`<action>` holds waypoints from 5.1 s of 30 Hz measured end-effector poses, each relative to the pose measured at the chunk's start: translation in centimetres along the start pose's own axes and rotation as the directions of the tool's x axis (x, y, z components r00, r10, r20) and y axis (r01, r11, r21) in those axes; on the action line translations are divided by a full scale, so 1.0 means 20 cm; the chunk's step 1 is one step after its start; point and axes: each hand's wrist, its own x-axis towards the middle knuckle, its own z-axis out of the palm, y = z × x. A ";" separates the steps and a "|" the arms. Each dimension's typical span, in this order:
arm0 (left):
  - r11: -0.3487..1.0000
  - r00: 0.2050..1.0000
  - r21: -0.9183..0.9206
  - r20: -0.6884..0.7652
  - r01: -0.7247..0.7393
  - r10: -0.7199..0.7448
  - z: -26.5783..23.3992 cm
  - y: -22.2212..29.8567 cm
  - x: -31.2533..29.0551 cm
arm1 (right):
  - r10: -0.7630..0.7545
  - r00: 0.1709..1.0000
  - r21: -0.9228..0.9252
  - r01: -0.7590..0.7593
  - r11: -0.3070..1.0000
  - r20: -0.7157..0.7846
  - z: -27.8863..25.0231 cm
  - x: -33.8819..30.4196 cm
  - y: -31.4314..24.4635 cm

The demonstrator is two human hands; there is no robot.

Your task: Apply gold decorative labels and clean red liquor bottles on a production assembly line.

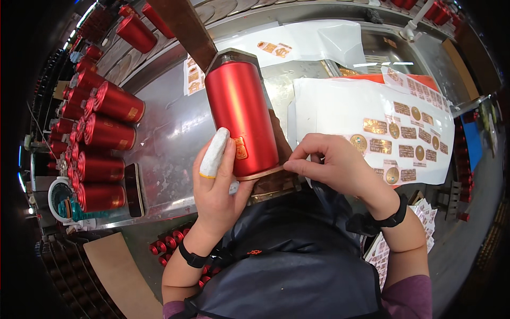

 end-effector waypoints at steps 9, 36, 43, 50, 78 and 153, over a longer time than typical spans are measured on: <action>0.998 1.000 -0.061 -0.019 0.012 -0.013 0.02 -0.03 -0.03 | -0.001 1.000 0.059 -0.001 0.998 0.028 0.05 0.04 0.06; 0.997 0.998 -0.072 -0.066 -0.006 0.001 0.02 -0.04 -0.01 | 0.059 0.997 0.062 -0.056 0.996 -0.045 0.03 -0.01 0.02; 0.996 0.998 -0.086 -0.058 0.022 -0.027 0.02 -0.04 -0.02 | 0.032 0.999 0.122 -0.028 0.992 -0.029 0.07 0.02 0.09; 0.991 0.997 -0.127 -0.063 0.031 -0.039 0.04 -0.06 -0.06 | 0.036 0.999 0.152 -0.034 0.988 -0.006 0.08 0.03 0.08; 0.979 0.981 -0.064 -0.023 -0.195 0.194 -0.02 -0.02 -0.19 | 0.057 0.983 0.325 -0.112 0.939 0.176 0.08 0.07 0.08; 0.978 0.996 -0.203 -0.059 0.053 -0.066 0.05 -0.09 -0.18 | 0.053 0.998 0.382 -0.056 0.923 0.019 0.07 0.07 0.13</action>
